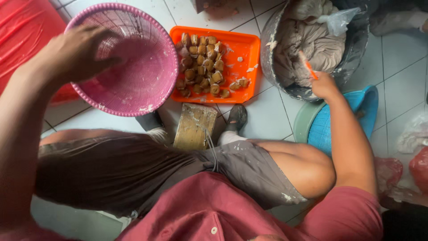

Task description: The person sits on the floor coating fried tofu cubes with batter. They hold a spatula loaded with batter, pick tofu pieces one at a time from a pink basket, spread batter over each piece by hand and with the spatula, and place the coated pieces onto an orange tray, then transfer the finished pieces into a blue basket.

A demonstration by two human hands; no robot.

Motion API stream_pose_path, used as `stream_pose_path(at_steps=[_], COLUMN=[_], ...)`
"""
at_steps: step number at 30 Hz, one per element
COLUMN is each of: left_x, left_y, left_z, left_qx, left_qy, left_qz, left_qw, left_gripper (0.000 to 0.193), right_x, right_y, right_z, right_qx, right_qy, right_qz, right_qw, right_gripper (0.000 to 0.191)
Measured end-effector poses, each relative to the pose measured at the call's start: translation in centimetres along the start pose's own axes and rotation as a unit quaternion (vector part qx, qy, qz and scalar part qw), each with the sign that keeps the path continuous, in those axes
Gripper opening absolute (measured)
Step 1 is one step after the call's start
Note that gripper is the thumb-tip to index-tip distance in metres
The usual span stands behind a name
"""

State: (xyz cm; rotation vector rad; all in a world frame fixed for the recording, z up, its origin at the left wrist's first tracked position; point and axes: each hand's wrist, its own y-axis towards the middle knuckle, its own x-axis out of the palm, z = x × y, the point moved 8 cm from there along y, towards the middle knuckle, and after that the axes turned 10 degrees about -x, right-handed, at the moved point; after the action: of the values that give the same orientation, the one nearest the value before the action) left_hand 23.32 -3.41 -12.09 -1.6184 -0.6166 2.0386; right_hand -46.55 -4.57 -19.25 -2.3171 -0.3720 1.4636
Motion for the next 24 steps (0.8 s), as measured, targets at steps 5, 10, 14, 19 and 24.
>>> stream_pose_path(at_steps=[5, 10, 14, 19, 24], left_x=[-4.6, -3.9, -2.7, -3.4, -3.7], left_y=[-12.9, -18.2, -18.4, -17.4, -17.7], left_z=[3.4, 7.7, 9.7, 9.2, 6.9], left_qx=[0.111, 0.190, 0.255, 0.212, 0.194], left_qy=[-0.061, -0.090, -0.123, -0.094, -0.121], left_qz=[0.131, 0.176, 0.130, 0.171, 0.225], left_qw=[0.983, 0.962, 0.950, 0.958, 0.947], left_gripper=[0.062, 0.038, 0.041, 0.032, 0.021], right_x=[0.1, 3.3, 12.1, 15.8, 14.8], right_y=[1.4, -3.5, -6.3, -3.9, -0.9], right_z=[-7.7, -18.1, -18.5, -13.6, -15.1], right_qx=[-0.022, -0.094, 0.024, 0.137, 0.076], right_qy=[-0.368, 0.036, 0.098, 0.081, 0.150], right_qz=[0.041, 0.520, 0.481, 0.283, 0.225], right_qw=[0.929, 0.848, 0.871, 0.946, 0.960], right_gripper=[0.043, 0.013, 0.016, 0.045, 0.051])
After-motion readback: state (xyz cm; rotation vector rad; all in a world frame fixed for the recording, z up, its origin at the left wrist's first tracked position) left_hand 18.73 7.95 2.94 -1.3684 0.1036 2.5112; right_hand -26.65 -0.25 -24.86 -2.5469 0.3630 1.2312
